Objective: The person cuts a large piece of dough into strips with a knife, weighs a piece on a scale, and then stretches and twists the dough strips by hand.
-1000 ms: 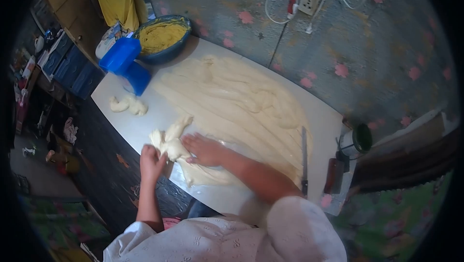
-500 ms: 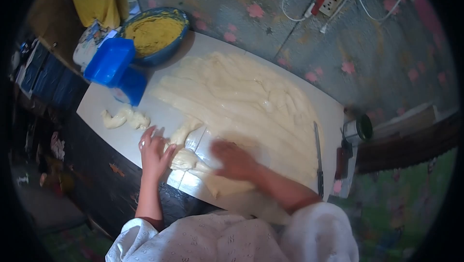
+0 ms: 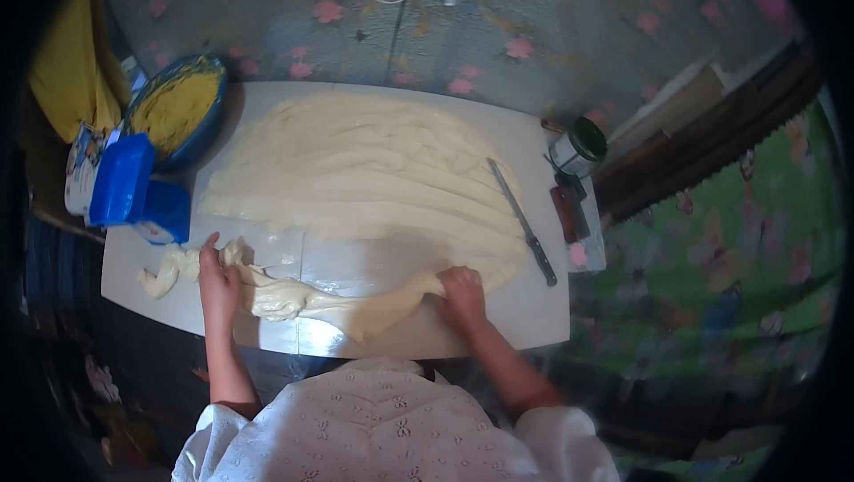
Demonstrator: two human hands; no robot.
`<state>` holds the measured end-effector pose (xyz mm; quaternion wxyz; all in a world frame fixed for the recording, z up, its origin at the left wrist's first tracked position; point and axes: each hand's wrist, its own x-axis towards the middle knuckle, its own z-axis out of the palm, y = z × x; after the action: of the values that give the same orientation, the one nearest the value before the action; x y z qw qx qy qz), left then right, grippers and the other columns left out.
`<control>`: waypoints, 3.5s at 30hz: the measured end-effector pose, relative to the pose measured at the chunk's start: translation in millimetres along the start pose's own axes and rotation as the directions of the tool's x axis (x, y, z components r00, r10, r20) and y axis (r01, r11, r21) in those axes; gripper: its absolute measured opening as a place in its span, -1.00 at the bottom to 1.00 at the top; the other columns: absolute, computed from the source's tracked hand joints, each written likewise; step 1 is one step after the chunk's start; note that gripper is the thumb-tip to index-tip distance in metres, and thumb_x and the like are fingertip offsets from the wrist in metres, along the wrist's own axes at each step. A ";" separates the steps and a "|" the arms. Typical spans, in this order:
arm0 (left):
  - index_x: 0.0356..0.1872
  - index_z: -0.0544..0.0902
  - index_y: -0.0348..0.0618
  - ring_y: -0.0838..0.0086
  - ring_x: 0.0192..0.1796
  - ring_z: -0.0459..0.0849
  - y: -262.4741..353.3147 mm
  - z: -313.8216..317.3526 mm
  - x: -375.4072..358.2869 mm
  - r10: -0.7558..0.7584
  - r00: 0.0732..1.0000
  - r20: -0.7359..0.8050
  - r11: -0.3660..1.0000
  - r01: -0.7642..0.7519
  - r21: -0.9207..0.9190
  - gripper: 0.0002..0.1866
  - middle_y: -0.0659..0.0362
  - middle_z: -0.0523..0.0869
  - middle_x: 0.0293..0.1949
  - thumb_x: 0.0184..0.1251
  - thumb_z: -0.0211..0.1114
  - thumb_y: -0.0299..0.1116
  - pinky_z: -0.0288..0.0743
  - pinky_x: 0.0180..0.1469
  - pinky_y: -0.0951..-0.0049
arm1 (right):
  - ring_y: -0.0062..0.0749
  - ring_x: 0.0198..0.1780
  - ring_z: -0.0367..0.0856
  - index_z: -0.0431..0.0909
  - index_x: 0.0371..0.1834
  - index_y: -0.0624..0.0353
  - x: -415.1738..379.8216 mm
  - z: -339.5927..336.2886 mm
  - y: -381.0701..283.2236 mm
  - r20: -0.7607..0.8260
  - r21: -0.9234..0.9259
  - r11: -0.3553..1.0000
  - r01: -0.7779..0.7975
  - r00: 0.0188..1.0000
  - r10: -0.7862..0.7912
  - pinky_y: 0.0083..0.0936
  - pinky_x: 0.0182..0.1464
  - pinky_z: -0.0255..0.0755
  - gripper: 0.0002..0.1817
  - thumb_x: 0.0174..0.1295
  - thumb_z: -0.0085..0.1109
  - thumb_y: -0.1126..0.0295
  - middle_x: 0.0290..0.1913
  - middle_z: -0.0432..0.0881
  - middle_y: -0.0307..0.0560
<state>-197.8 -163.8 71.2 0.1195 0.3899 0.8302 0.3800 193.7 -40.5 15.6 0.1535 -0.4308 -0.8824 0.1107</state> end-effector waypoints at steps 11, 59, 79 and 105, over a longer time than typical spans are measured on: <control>0.21 0.34 -0.37 -0.03 0.41 0.14 101.2 139.7 -105.9 0.464 0.640 0.612 0.728 -0.669 0.147 -0.18 -0.28 0.25 0.29 0.05 0.33 0.06 -0.02 0.38 -0.06 | -0.04 0.23 0.29 0.51 0.07 0.08 -19.2 -42.6 37.4 -0.064 -0.065 0.996 -0.069 0.996 0.065 -0.09 0.23 0.15 -0.38 -0.14 0.41 0.16 0.15 0.42 -0.07; 0.03 0.50 -0.22 0.10 0.09 0.51 145.9 205.9 -80.2 0.574 0.739 0.352 0.765 -0.638 0.091 -0.43 -0.01 0.58 -0.01 -0.01 0.40 -0.17 0.33 0.11 0.15 | -0.15 0.05 0.44 0.51 0.02 0.13 54.0 -7.0 34.0 0.090 0.144 0.950 0.277 0.952 -0.291 -0.19 0.08 0.27 -0.53 -0.04 0.29 0.37 -0.02 0.51 -0.07; 0.37 0.24 -0.08 0.16 0.49 0.00 128.1 203.3 -89.7 0.548 0.601 0.582 0.544 -0.784 0.298 -0.28 0.00 0.09 0.45 0.30 -0.04 0.17 -0.17 0.42 -0.12 | -0.05 0.45 0.07 0.22 0.38 -0.05 -2.2 -21.6 43.8 0.372 -0.113 0.889 0.444 0.848 -0.377 0.35 0.35 -0.37 -0.34 0.24 0.00 -0.03 0.43 0.13 0.08; 0.10 0.52 -0.10 0.25 0.32 0.34 134.8 208.3 -90.1 0.636 0.596 0.490 0.662 -0.748 0.050 -0.56 0.06 0.47 0.22 0.12 0.20 -0.38 0.20 0.29 0.13 | -0.07 -0.01 0.46 0.52 -0.04 0.17 18.6 -27.2 43.8 0.278 0.018 0.990 0.142 0.950 -0.142 -0.24 0.10 0.33 -0.55 -0.07 0.31 0.34 -0.09 0.50 0.00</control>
<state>40.4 -63.5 17.9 0.0916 0.7687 0.6032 0.1917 224.7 2.4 29.8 0.0348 -0.3466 -0.9240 0.1580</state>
